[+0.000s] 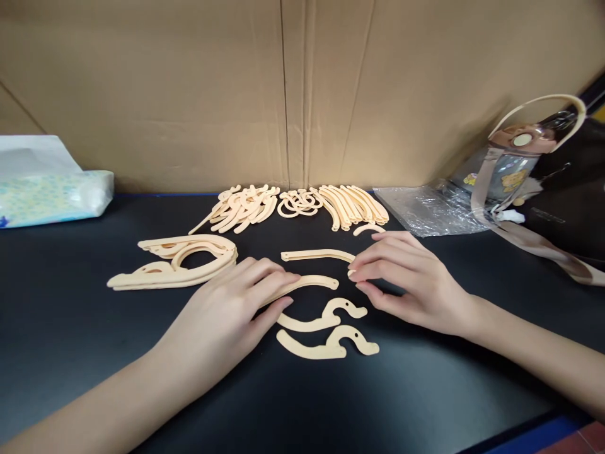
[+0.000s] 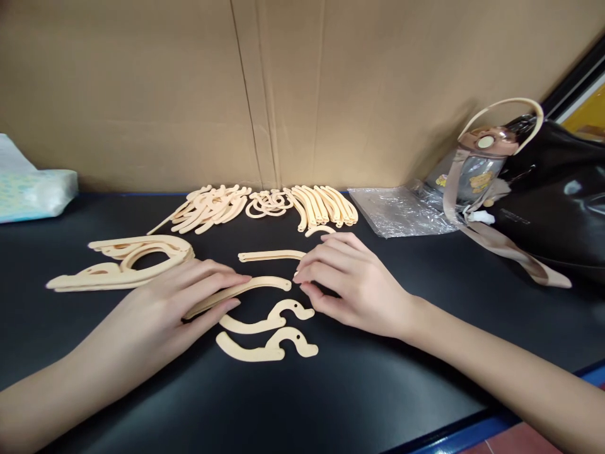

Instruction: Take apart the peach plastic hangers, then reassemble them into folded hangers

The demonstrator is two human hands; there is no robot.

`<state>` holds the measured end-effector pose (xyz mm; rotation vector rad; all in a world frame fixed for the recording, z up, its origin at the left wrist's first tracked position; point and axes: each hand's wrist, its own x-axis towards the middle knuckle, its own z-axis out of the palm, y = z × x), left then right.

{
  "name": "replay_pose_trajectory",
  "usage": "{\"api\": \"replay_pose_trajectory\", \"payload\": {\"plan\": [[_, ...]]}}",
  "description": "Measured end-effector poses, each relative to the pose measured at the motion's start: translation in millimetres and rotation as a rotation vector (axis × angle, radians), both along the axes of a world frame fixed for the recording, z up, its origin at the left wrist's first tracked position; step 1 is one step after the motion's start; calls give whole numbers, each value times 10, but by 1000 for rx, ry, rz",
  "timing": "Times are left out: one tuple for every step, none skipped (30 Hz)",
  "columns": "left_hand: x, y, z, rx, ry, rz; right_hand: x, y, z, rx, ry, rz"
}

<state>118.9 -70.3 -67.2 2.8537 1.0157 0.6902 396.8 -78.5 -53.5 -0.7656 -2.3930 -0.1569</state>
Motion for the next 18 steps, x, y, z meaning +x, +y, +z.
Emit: {"api": "replay_pose_trajectory", "payload": {"plan": [[-18, 16, -6, -23, -5, 5, 13, 19, -5, -21, 15, -4], [-29, 24, -9, -38, -14, 9, 22, 35, -11, -42, 28, -5], [-35, 25, -10, -41, -23, 13, 26, 46, -18, -64, 38, -4], [-36, 19, -9, -34, -28, 20, 27, 53, -24, -85, 45, -2], [-34, 9, -5, -22, -26, 30, 27, 57, -30, -104, 49, 1], [-31, -2, 0, -4, -17, 40, 26, 59, -34, -118, 51, 4], [-29, -13, 3, 15, -2, 48, 26, 59, -37, -128, 52, 8], [-29, -21, 4, 31, 17, 53, 26, 57, -39, -134, 54, 12], [-31, -26, 0, 42, 36, 55, 28, 55, -40, -138, 56, 17], [-37, -28, -8, 47, 52, 57, 30, 52, -40, -142, 57, 24], [-45, -28, -21, 51, 59, 59, 33, 49, -41, -148, 57, 32], [-54, -27, -37, 52, 59, 62, 35, 47, -42, -155, 56, 39], [-63, -28, -53, 52, 50, 67, 37, 45, -44, -164, 53, 46], [-70, -30, -67, 50, 36, 76, 38, 45, -47, -174, 50, 53], [-74, -34, -77, 45, 20, 89, 38, 45, -50, -183, 45, 61], [-74, -42, -82, 37, 9, 104, 36, 47, -54, -188, 40, 68], [-70, -52, -81, 29, 2, 118, 34, 49, -59, -191, 36, 78], [-63, -63, -75, 26, 0, 125, 30, 52, -64, -190, 33, 88]]}}
